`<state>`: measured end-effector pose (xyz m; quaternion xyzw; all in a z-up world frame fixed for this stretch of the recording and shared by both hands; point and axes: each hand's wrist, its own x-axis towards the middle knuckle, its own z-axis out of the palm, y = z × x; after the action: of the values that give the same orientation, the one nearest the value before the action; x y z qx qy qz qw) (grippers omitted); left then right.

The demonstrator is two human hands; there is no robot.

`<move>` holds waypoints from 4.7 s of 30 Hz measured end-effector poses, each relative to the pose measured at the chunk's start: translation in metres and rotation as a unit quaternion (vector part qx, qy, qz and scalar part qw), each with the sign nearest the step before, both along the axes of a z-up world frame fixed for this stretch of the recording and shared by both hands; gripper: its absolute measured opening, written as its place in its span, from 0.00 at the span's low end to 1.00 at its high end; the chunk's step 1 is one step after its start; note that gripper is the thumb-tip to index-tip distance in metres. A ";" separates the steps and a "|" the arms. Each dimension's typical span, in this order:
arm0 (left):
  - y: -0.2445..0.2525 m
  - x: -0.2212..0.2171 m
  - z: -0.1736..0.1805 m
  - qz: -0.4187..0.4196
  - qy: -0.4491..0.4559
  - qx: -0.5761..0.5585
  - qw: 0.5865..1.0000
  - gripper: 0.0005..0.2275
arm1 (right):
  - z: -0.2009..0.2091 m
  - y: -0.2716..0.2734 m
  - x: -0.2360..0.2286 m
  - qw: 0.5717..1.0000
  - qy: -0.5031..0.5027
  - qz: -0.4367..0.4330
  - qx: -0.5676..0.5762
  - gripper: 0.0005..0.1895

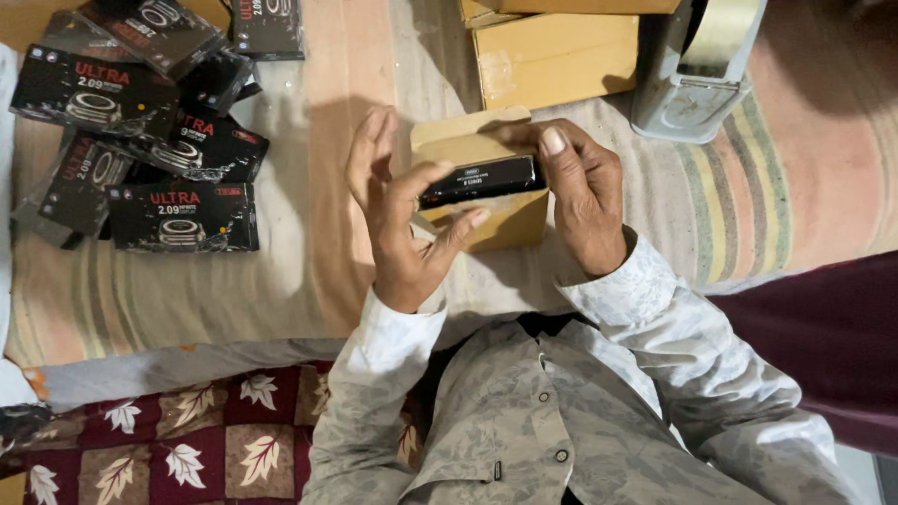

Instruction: The person places small black product boxes into brown cardboard shipping boxes, closes the flaps, and seals them with clear packing tape using a tape dispenser. The person repeats this process for several units, stacking the sealed boxes on the table.

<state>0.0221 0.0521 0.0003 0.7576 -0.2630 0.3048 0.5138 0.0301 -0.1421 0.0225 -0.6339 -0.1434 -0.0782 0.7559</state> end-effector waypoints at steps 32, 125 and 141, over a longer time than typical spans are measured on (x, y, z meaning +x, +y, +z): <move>-0.037 0.004 -0.005 -0.146 0.131 -0.301 0.933 0.07 | -0.005 -0.007 -0.001 0.995 0.028 -0.008 0.100 0.17; -0.225 0.120 -0.108 -0.271 0.467 -0.252 0.803 0.16 | -0.091 -0.174 0.037 0.943 0.189 -0.272 0.042 0.07; -0.239 0.117 -0.136 -0.081 0.401 0.028 0.912 0.22 | -0.098 -0.178 0.032 0.946 0.234 -0.210 -0.084 0.13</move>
<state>0.1390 -0.1870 -0.1358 0.8063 -0.1039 -0.0745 0.5775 0.0621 -0.3202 -0.0758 -0.7111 0.1681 -0.0728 0.6789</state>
